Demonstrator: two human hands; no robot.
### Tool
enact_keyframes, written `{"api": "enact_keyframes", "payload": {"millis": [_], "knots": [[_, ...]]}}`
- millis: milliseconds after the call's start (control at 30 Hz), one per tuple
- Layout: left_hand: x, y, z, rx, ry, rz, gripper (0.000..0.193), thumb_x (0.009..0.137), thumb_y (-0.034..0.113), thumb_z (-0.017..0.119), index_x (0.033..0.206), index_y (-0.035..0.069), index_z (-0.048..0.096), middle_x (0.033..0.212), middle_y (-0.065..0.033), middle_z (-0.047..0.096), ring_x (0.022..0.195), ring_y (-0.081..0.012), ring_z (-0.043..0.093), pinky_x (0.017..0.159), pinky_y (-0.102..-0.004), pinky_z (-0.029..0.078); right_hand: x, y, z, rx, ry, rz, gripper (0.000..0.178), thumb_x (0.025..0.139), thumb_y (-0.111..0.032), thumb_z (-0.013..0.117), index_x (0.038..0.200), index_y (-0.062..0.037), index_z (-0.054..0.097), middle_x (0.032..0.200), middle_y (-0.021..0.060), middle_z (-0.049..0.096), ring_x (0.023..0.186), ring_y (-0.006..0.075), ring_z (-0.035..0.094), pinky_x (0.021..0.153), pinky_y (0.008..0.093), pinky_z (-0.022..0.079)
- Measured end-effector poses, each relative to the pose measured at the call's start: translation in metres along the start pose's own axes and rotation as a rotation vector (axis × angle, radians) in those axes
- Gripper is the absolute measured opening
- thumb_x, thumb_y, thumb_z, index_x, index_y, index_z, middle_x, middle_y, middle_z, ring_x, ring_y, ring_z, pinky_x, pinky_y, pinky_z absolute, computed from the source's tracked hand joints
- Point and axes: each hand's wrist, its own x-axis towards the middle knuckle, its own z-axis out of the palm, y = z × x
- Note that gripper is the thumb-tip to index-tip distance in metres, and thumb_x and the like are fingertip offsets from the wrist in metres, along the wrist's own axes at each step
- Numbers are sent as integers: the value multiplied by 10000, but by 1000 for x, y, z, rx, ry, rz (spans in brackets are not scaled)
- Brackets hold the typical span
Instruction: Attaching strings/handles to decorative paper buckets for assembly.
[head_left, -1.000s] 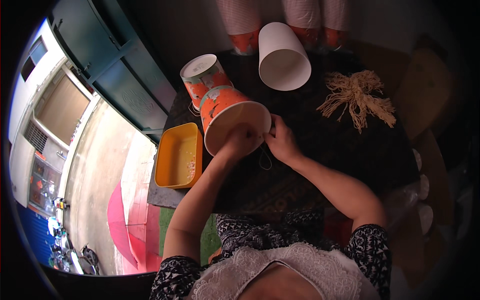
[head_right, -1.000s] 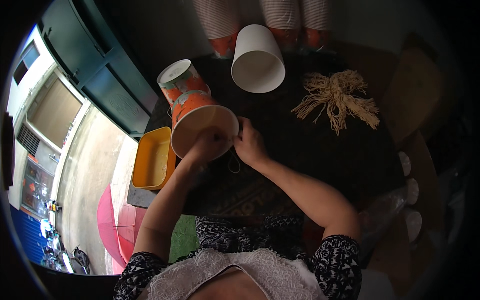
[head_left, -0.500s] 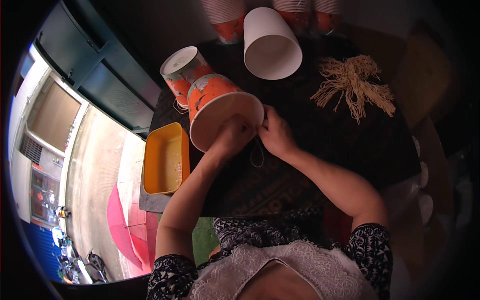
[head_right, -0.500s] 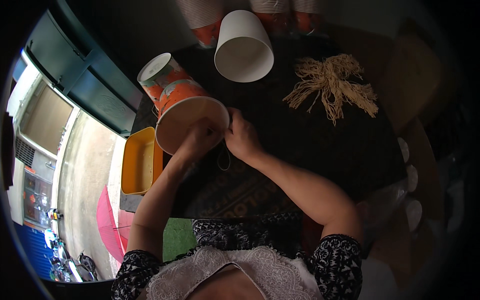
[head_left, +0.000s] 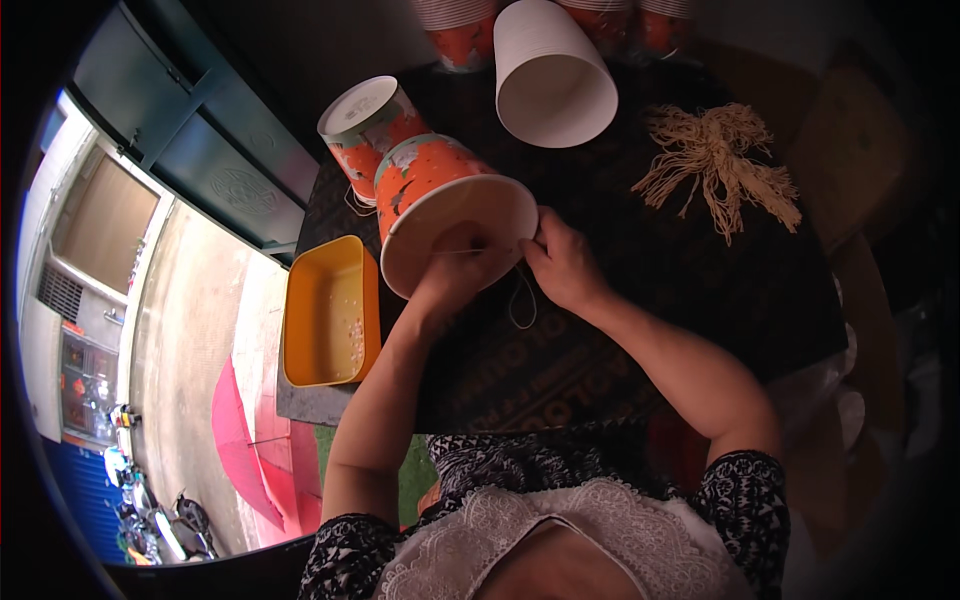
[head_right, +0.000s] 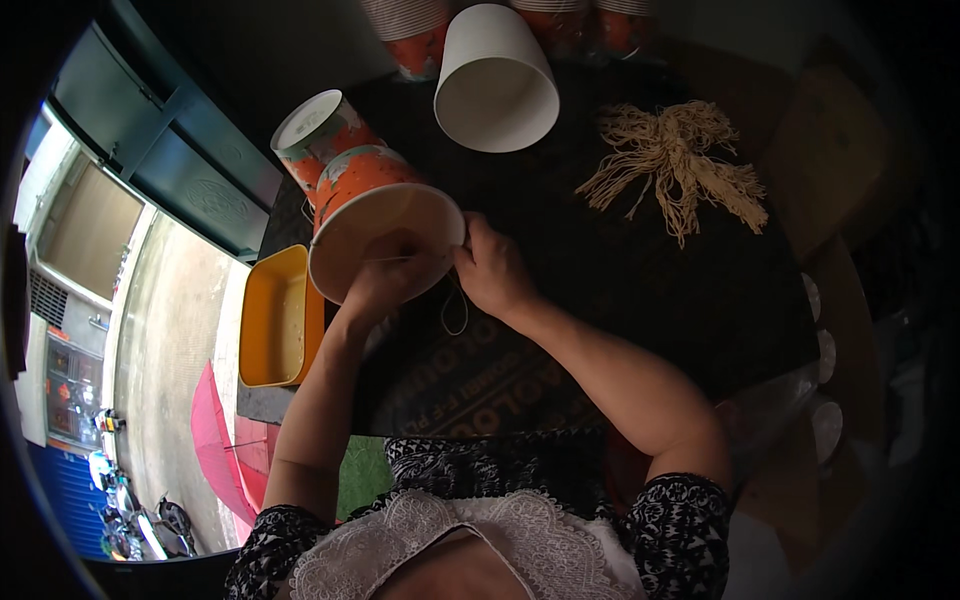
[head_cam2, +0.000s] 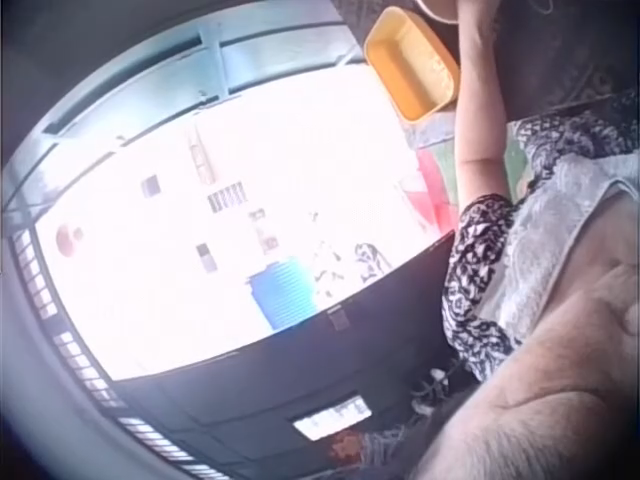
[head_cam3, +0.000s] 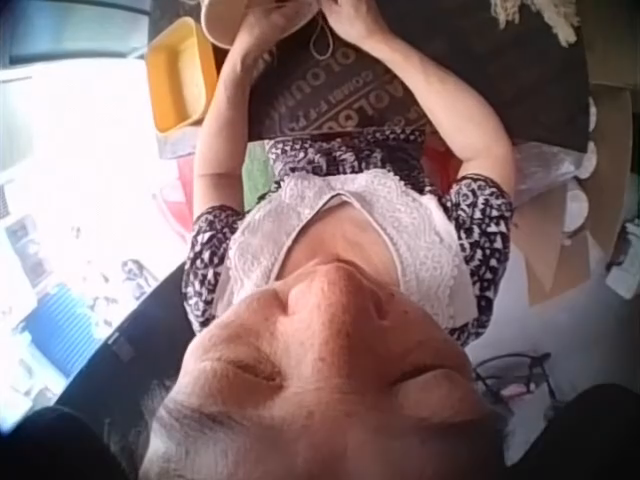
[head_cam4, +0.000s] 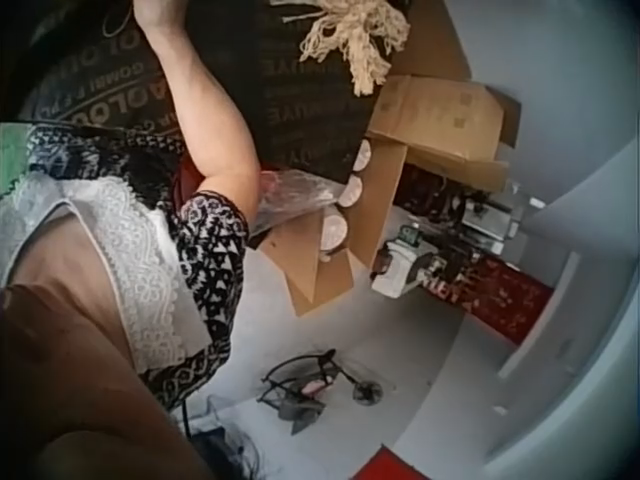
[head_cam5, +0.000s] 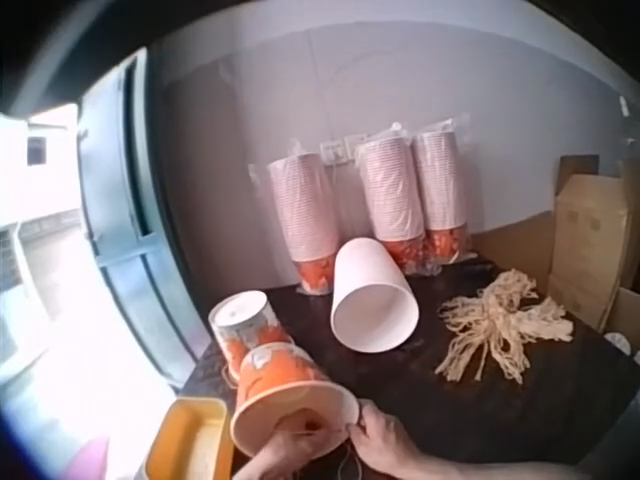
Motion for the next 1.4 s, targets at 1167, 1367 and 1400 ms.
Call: {"api": "enact_keyframes", "payload": {"millis": [1167, 1367, 1400], "knots": [[-4, 5, -2, -101, 30, -86, 186, 814, 112, 638, 984, 42, 665, 925, -33, 648, 868, -113, 594, 780, -242, 471, 2, 11, -6, 138, -59, 38, 343, 824, -84, 601, 1151, 4, 543, 1091, 233, 614, 1022, 370, 600, 877, 417, 488], [-2, 2, -4, -55, -6, -53, 148, 806, 105, 634, 935, 33, 647, 877, -19, 628, 816, -103, 574, 741, -234, 467, -1, -1, -10, -235, -77, -180, 312, 777, -85, 653, 1080, -16, 618, 1151, 170, 588, 1084, 319, 512, 955, 401, 420], [-1, 0, -3, -62, -11, -46, 136, 803, 99, 635, 919, 27, 641, 864, -20, 624, 806, -103, 572, 731, -234, 468, -3, -3, -8, -285, -62, -216, 316, 752, -89, 671, 1059, -23, 634, 1160, 170, 579, 1097, 343, 481, 968, 419, 406]]}}
